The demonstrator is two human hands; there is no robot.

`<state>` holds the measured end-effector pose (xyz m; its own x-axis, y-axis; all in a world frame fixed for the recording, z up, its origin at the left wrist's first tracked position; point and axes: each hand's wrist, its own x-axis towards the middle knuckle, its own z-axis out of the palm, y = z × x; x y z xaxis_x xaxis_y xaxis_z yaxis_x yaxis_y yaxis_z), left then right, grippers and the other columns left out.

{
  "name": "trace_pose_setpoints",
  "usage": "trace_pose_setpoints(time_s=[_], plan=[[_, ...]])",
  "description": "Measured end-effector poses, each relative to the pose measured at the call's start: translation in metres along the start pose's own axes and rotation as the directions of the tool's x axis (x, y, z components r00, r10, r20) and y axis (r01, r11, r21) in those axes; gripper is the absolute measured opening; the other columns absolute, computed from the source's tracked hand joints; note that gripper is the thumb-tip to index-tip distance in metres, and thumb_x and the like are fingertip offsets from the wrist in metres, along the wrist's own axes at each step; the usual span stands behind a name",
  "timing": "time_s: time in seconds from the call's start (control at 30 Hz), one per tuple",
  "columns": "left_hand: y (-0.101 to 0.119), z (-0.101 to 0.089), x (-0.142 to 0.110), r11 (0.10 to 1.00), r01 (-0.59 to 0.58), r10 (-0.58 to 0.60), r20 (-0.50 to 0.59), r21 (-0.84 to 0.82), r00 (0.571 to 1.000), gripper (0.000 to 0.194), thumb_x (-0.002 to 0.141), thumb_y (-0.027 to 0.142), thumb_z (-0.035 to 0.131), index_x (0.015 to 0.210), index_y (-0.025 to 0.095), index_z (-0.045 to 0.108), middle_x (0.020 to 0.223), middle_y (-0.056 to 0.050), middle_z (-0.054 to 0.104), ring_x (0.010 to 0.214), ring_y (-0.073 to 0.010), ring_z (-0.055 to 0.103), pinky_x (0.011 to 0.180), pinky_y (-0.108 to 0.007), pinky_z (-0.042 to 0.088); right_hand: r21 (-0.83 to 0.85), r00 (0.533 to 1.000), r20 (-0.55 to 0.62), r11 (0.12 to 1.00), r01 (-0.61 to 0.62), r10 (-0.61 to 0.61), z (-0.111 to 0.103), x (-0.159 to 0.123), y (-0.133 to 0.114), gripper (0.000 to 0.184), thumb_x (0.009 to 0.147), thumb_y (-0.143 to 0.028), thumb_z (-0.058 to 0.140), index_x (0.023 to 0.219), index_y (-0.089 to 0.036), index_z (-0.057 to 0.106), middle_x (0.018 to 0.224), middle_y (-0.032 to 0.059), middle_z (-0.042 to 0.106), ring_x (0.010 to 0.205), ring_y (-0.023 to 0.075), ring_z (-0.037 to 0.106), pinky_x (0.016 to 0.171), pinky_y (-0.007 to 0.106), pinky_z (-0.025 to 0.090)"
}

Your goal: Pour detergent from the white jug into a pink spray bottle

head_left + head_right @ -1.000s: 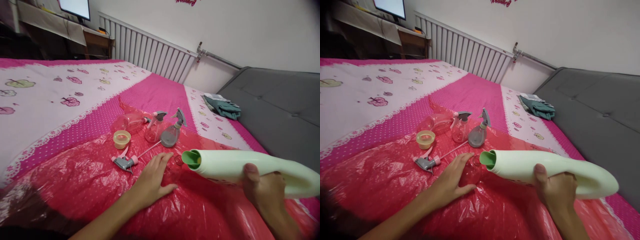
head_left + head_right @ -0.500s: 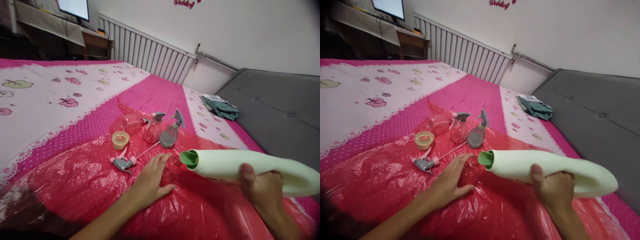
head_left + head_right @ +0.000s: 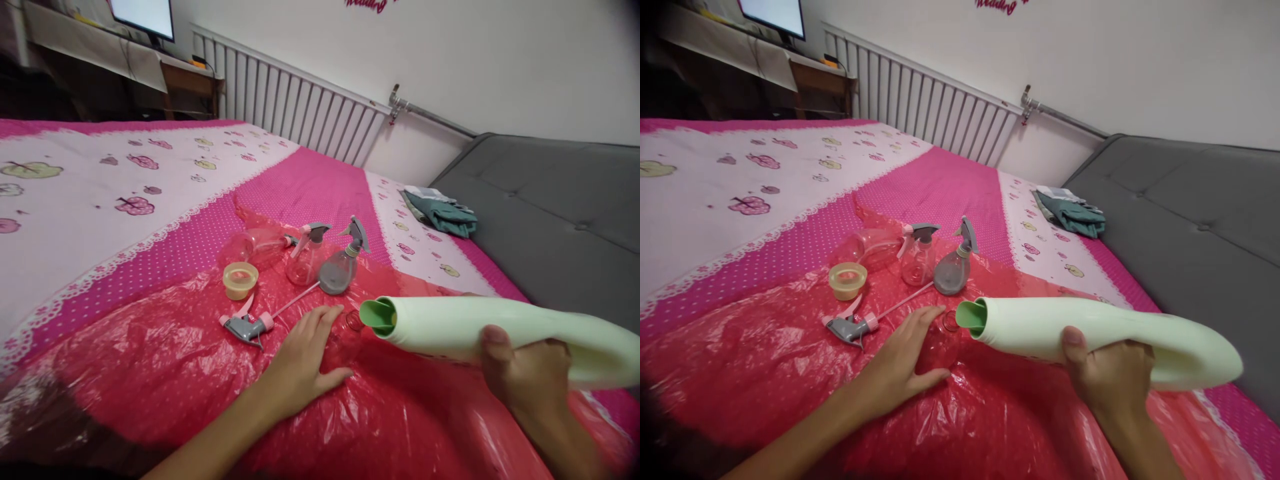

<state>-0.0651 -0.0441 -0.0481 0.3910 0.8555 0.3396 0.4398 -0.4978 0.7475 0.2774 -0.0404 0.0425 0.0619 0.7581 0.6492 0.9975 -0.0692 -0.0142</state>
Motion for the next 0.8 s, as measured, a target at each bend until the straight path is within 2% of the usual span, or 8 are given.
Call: trace_pose_setpoints(time_s=[0.17,0.43,0.53,0.63,0.8], plan=[[-0.0001,-0.0003,-0.001,1.0,-0.001,0.001,0.009,0.013,1.0,0.091,0.093,0.026,0.083,0.164,0.033,0.027,0.159,-0.016,0.052,0.148,-0.0408,0.055,0.122,-0.068,0.047,-0.039,0.998,-0.055,0.999,0.036,-0.038,0.0007,0.0003,-0.0003,0.109,0.094,-0.084,0.01,0.089,-0.002,0.081,0.076,0.027,0.069,0.088,0.0513,0.073,0.078,0.059,0.056],[0.0003,-0.0011,0.0003,1.0,0.001,-0.002,0.02,0.013,1.0,0.09,0.093,0.027,0.083,0.164,0.032,0.027,0.16,-0.017,0.051,0.149,-0.0411,0.054,0.123,-0.069,0.047,-0.091,0.993,-0.095,0.994,0.059,-0.068,0.0045,-0.0011,0.0059,0.099,0.095,-0.077,0.014,0.088,-0.003,0.08,0.076,0.0259,0.07,0.088,0.0493,0.073,0.078,0.056,0.056],[0.0003,-0.0012,0.0005,1.0,-0.003,0.003,0.012,0.008,1.0,0.09,0.093,0.026,0.083,0.164,0.033,0.028,0.159,-0.016,0.052,0.148,-0.041,0.055,0.123,-0.069,0.047,-0.085,0.995,-0.063,0.994,0.066,-0.071,0.0017,-0.0005,0.0042,0.091,0.096,-0.073,0.018,0.088,-0.006,0.08,0.077,0.0246,0.07,0.09,0.0471,0.073,0.079,0.054,0.056],[0.0004,-0.0009,0.0003,1.0,-0.007,0.007,0.011,0.007,1.0,0.09,0.093,0.026,0.082,0.164,0.034,0.028,0.159,-0.016,0.052,0.149,-0.0409,0.054,0.123,-0.069,0.047,-0.083,0.997,-0.034,0.994,0.066,-0.069,-0.0015,0.0,0.0007,0.084,0.096,-0.067,0.022,0.089,-0.007,0.08,0.08,0.0253,0.071,0.093,0.0484,0.072,0.083,0.056,0.055],[0.0004,-0.0005,0.0001,1.0,-0.019,0.019,-0.003,-0.006,1.0,0.091,0.093,0.026,0.082,0.165,0.035,0.029,0.159,-0.015,0.052,0.148,-0.0405,0.055,0.122,-0.068,0.047,-0.098,0.997,-0.047,0.993,0.064,-0.069,-0.0025,0.0018,0.0004,0.08,0.095,-0.065,0.023,0.088,-0.009,0.08,0.079,0.0244,0.071,0.091,0.0487,0.072,0.081,0.056,0.054]])
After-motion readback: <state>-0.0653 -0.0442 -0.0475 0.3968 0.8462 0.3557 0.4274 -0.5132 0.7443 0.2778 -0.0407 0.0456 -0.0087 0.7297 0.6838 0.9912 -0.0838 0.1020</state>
